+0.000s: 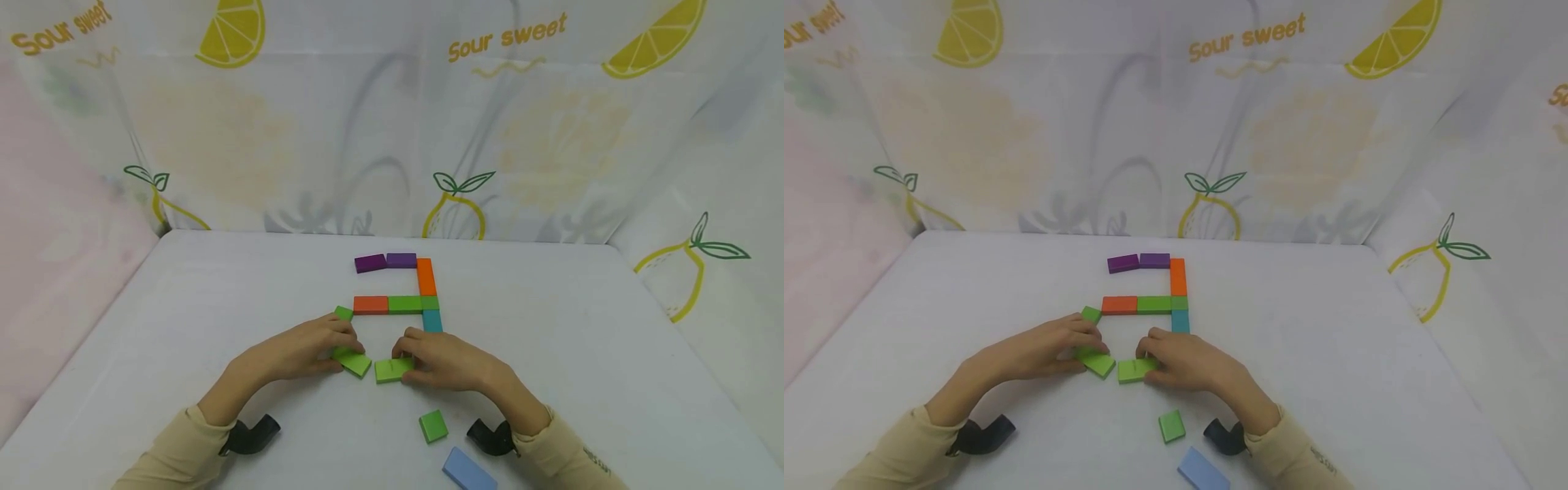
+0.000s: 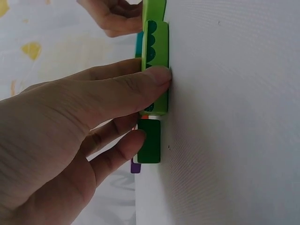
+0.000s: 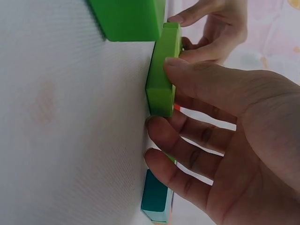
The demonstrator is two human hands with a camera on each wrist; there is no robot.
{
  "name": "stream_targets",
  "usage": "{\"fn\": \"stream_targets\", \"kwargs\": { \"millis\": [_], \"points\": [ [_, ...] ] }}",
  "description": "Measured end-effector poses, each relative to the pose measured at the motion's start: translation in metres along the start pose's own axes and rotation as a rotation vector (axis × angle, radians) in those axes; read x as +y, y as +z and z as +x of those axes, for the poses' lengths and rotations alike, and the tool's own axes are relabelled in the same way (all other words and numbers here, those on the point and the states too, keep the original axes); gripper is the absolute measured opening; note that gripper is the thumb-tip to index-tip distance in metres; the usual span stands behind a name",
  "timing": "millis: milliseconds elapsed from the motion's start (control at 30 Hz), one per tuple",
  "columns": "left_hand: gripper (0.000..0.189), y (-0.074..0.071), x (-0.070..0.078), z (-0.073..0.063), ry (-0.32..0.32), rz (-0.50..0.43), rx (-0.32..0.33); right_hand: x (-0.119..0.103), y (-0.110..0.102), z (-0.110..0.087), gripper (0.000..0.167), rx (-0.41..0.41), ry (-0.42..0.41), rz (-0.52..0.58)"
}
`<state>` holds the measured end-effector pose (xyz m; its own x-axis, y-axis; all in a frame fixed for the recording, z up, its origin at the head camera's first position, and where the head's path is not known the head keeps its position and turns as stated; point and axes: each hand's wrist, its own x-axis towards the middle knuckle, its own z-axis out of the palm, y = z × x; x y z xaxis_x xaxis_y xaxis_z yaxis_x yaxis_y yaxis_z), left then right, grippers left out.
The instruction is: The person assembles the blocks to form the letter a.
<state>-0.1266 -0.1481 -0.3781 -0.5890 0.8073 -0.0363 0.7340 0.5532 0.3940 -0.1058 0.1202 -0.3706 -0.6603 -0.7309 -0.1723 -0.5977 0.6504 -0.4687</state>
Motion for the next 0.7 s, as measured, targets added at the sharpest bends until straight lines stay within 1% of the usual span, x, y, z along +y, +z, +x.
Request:
{"fn": "stream_targets", "kwargs": {
  "millis": [200, 700],
  "points": [
    [0.032, -0.0004, 0.0023, 0.0011, 0.002, 0.007, 0.006, 0.0, -0.0006, -0.0015, 0.026, 0.011, -0.001, -0.014],
    [0.035, 0.0037, 0.0009, 0.0029, 0.019, 0.014, 0.022, 0.004, -0.0009, -0.0018, 0.025, 0.034, 0.004, -0.075]
  ]
}}
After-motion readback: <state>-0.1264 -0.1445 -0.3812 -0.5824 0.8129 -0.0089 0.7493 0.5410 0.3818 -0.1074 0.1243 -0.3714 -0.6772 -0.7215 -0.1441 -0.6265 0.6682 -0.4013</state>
